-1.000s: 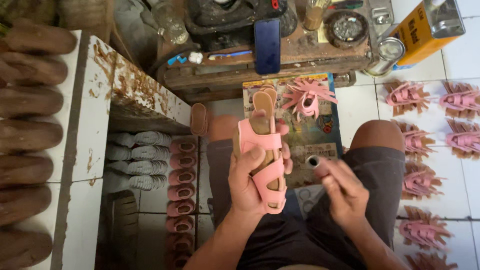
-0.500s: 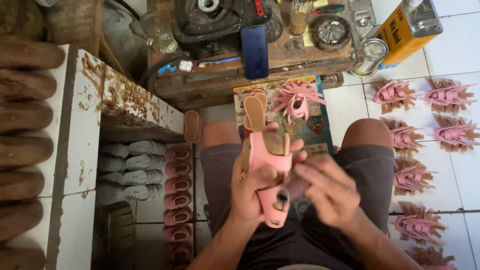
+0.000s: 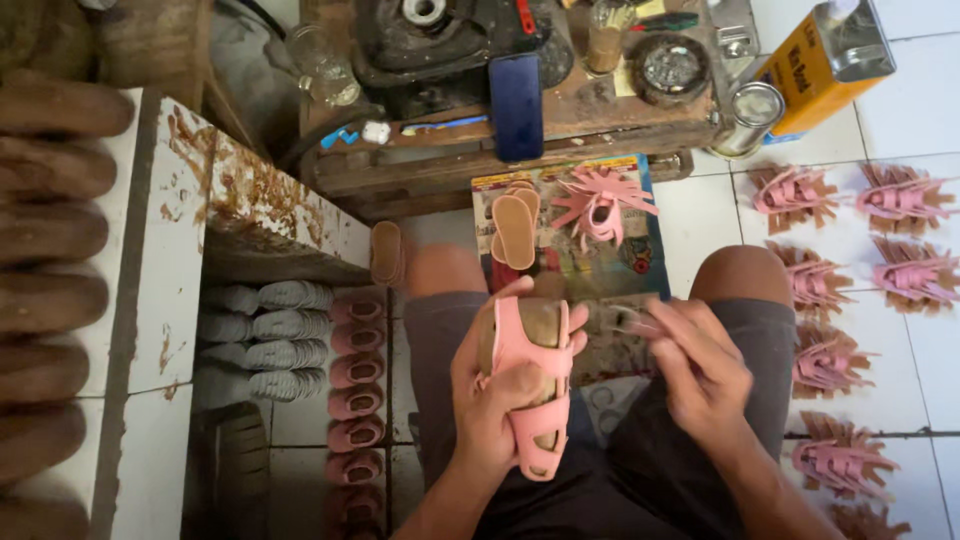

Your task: The person sits on the workshop floor and assembles pink sandals, pulling the strap upper over a sole and pressing the straps down against it. They work the sandal over with their hands and a wooden tool, then place the finished sandal on a shelf with other completed pairs.

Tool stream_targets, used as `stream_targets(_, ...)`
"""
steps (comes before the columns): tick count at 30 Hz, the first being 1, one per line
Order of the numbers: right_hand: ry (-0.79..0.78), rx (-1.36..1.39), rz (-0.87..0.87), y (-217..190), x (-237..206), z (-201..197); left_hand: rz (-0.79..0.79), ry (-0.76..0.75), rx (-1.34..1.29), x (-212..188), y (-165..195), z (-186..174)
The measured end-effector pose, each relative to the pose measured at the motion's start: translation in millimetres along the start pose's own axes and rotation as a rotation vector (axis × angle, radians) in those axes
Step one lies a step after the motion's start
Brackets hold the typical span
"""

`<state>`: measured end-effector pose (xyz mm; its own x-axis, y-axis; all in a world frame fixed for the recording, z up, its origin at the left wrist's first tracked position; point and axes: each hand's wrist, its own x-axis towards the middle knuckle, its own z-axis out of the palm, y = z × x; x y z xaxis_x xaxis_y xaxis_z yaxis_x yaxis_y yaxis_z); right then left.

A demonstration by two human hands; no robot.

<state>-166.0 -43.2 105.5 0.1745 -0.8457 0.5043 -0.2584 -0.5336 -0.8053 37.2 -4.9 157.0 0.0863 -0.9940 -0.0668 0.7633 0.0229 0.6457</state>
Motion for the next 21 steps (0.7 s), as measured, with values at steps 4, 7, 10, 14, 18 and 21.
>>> stream_targets(4,0.033,-0.035,0.065,-9.2,-10.1,1.0,0.005,0.033,0.03,-1.4,1.8,-2.7)
stream_targets(7,0.01,0.042,0.022,-12.7,-6.5,7.0,0.008,-0.02,0.003,0.4,-0.5,-7.6)
stream_targets(10,-0.038,0.045,0.21,-7.1,-1.5,18.6,-0.022,0.013,-0.008,-3.0,-1.2,-15.1)
stream_targets(14,-0.06,0.121,0.3,16.7,-8.0,38.1,-0.006,0.012,-0.02,-6.5,-0.4,-30.0)
stream_targets(18,-0.116,0.138,0.545,54.3,-28.5,49.2,-0.148,0.112,-0.222,-10.5,2.5,-52.9)
stream_targets(21,-0.183,0.044,0.652,105.2,-27.8,60.1,-0.108,0.159,-0.262,-19.5,7.0,-85.4)
